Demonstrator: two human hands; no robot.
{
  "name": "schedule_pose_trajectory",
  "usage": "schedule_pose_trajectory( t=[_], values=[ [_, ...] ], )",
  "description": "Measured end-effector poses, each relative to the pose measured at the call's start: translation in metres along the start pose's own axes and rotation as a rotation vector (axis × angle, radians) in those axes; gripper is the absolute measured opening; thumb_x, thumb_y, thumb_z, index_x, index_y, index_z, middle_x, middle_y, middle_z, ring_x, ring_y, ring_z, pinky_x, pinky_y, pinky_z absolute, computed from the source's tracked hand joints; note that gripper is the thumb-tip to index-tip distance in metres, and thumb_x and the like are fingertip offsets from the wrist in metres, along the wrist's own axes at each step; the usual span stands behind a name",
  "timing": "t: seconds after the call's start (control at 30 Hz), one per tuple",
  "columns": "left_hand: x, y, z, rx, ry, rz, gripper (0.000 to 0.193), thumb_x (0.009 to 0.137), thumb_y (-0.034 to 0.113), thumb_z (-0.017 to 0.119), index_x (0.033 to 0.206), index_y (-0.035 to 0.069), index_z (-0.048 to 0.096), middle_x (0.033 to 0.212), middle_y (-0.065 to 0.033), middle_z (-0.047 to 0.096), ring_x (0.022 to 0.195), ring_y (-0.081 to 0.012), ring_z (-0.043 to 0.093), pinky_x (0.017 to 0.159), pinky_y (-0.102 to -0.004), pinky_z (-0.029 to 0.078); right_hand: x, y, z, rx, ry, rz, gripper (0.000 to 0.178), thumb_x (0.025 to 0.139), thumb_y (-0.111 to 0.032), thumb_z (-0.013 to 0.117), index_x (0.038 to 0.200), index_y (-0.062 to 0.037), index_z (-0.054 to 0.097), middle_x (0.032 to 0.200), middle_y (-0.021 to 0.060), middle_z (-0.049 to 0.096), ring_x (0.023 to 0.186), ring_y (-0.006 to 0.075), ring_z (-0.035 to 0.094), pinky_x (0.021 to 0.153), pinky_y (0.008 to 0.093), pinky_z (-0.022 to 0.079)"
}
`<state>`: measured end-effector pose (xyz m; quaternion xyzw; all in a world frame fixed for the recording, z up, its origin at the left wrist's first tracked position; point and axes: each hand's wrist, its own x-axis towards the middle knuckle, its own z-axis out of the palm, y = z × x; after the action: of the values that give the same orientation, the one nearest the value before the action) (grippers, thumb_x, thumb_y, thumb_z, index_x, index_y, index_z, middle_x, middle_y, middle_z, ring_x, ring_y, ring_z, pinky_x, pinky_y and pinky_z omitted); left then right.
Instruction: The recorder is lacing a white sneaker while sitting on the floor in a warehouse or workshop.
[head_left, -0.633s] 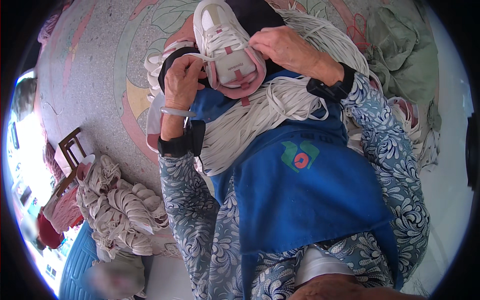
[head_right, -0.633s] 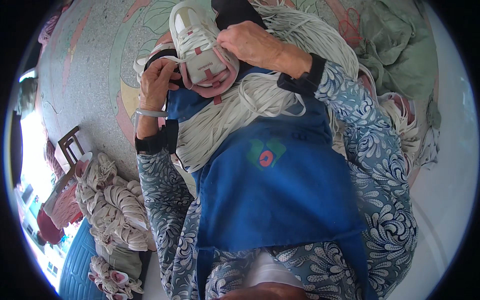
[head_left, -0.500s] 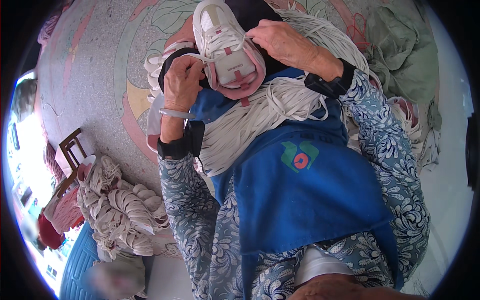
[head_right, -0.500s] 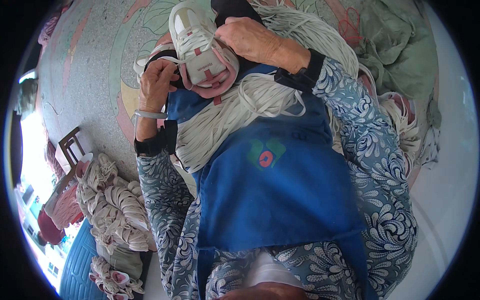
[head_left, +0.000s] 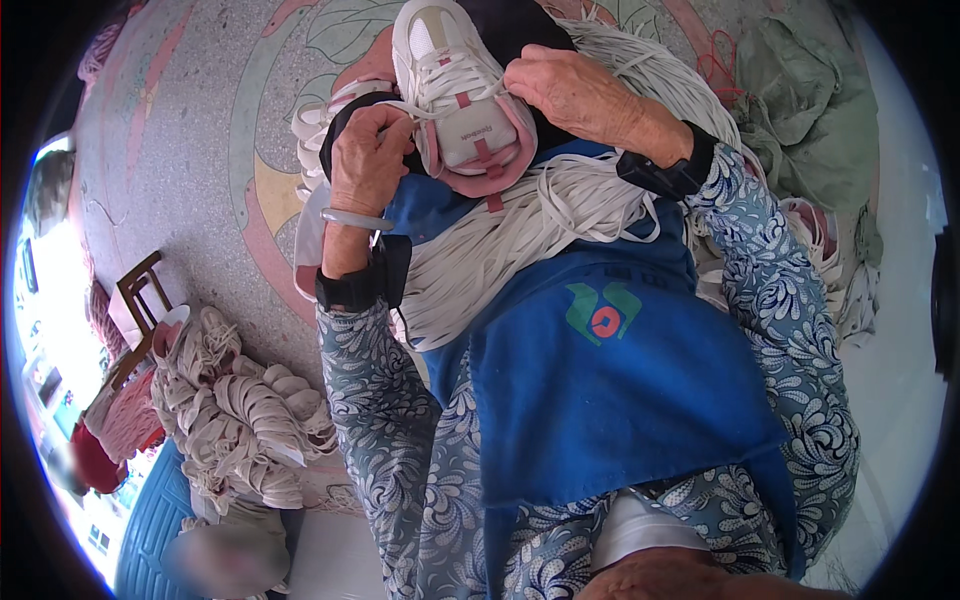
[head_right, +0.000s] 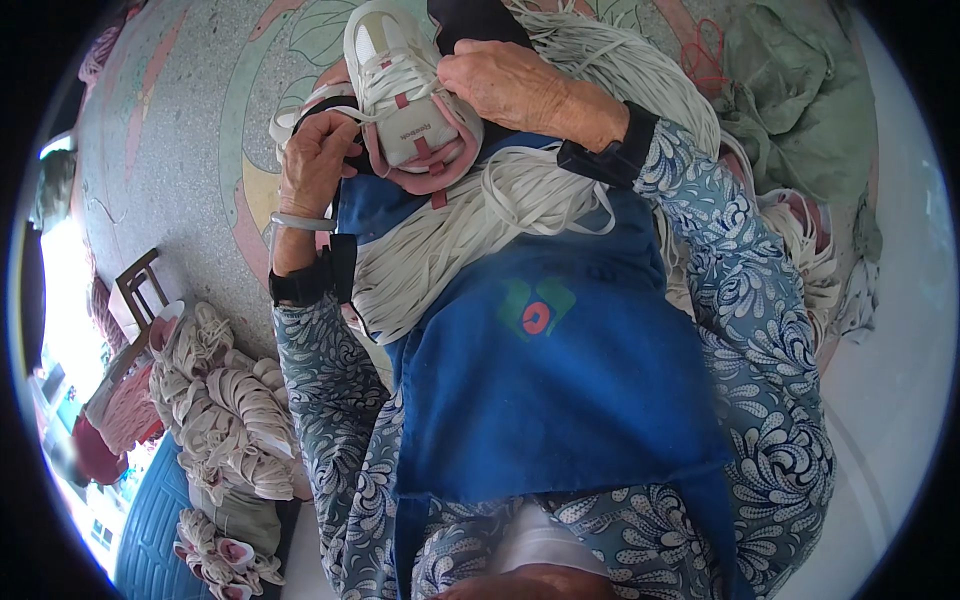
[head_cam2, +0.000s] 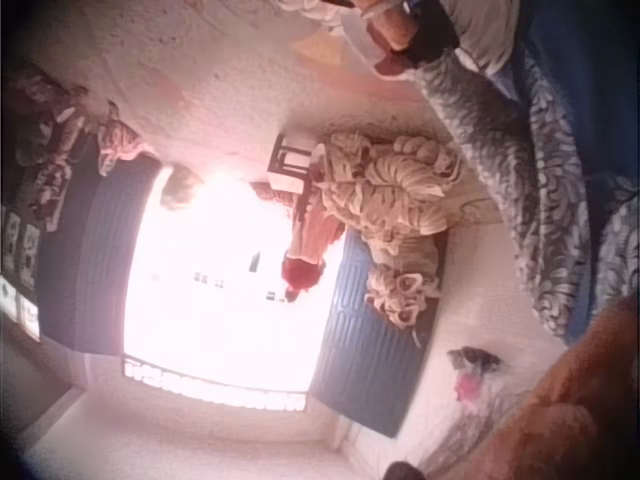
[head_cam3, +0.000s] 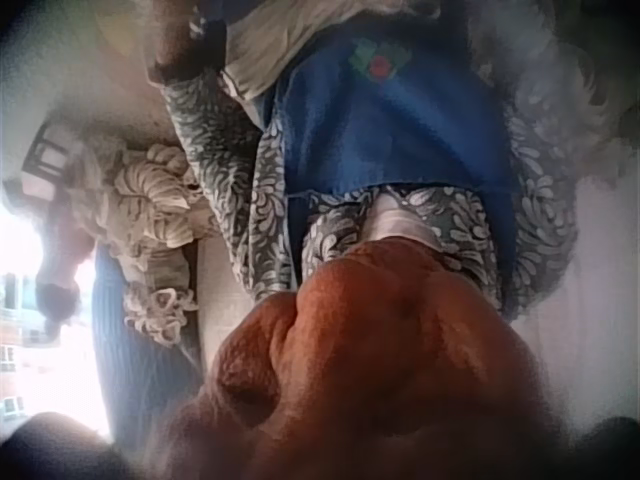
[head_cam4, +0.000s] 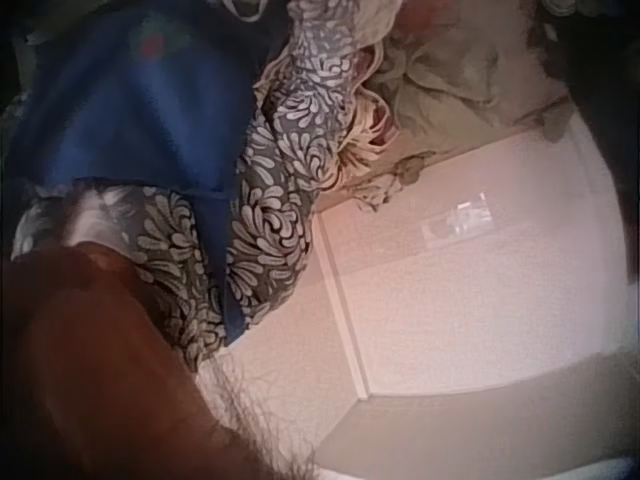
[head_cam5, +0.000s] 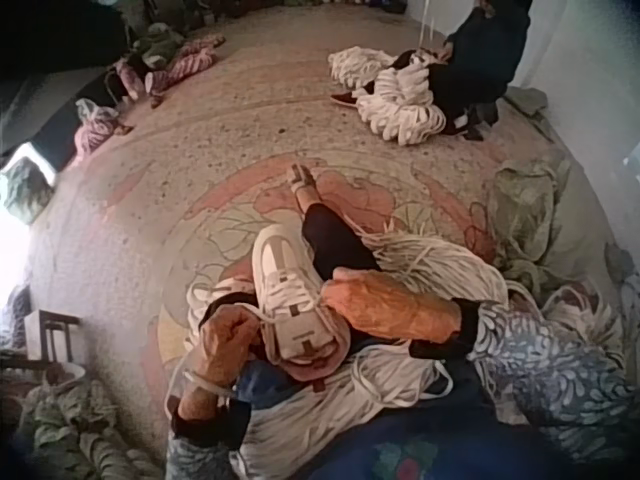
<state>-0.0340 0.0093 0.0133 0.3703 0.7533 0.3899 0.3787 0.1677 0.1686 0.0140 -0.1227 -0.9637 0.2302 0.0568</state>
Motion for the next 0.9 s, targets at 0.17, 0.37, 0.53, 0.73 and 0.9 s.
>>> schedule_pose_trajectory(
  t=[0.17, 0.37, 0.53, 0.73, 0.9],
  values=[
    [-0.001, 0.000, -0.001, -0.013, -0.012, -0.010, 0.019, 0.081, 0.017, 0.062, 0.084, -0.002, 0.063, 0.081, -0.0068, 0.059, 0.063, -0.0127, 0.061, 0.050, -0.0259, 0.050, 0.008, 0.001, -0.006, -0.092, -0.059, -0.103, 0.011, 0.085, -0.011, 0.051, 0.090, -0.0022, 0.057, 0.081, 0.0117, 0.052, 0.078, 0.0315, 0.055, 0.068, 0.0384, 0.047],
    [0.011, -0.015, -0.006, 0.262, -0.014, 0.192, 0.022, 0.080, 0.023, 0.060, 0.088, 0.003, 0.065, 0.082, -0.0100, 0.061, 0.066, -0.0200, 0.062, 0.062, -0.0319, 0.049, 0.019, -0.019, -0.019, -0.191, -0.051, -0.069, 0.013, 0.080, -0.013, 0.057, 0.078, -0.0004, 0.060, 0.082, 0.0166, 0.058, 0.075, 0.0358, 0.062, 0.063, 0.0428, 0.050],
    [0.009, -0.006, -0.008, 0.198, -0.071, 0.100, 0.022, 0.079, 0.024, 0.058, 0.086, 0.004, 0.065, 0.085, -0.0139, 0.062, 0.074, -0.0286, 0.061, 0.071, -0.0358, 0.048, 0.018, -0.015, -0.015, -0.192, -0.087, -0.028, 0.011, 0.085, -0.012, 0.051, 0.082, -0.0023, 0.054, 0.080, 0.0144, 0.052, 0.073, 0.0348, 0.057, 0.063, 0.0428, 0.046],
    [0.011, -0.009, -0.007, 0.200, -0.081, 0.112, 0.021, 0.079, 0.024, 0.057, 0.083, 0.004, 0.064, 0.085, -0.0137, 0.062, 0.078, -0.0317, 0.061, 0.070, -0.0379, 0.047, 0.023, -0.013, -0.020, -0.171, -0.151, -0.040, 0.012, 0.076, -0.010, 0.058, 0.079, 0.0009, 0.061, 0.083, 0.0187, 0.061, 0.078, 0.0360, 0.063, 0.067, 0.0431, 0.051],
    [0.011, -0.005, -0.006, 0.289, -0.065, 0.179, 0.021, 0.079, 0.023, 0.056, 0.083, 0.004, 0.064, 0.084, -0.0134, 0.062, 0.077, -0.0318, 0.060, 0.070, -0.0374, 0.047, 0.028, -0.015, -0.020, -0.198, -0.085, -0.181, 0.012, 0.075, -0.009, 0.056, 0.077, 0.0022, 0.061, 0.079, 0.0184, 0.061, 0.075, 0.0363, 0.062, 0.067, 0.0433, 0.051]
  ],
)
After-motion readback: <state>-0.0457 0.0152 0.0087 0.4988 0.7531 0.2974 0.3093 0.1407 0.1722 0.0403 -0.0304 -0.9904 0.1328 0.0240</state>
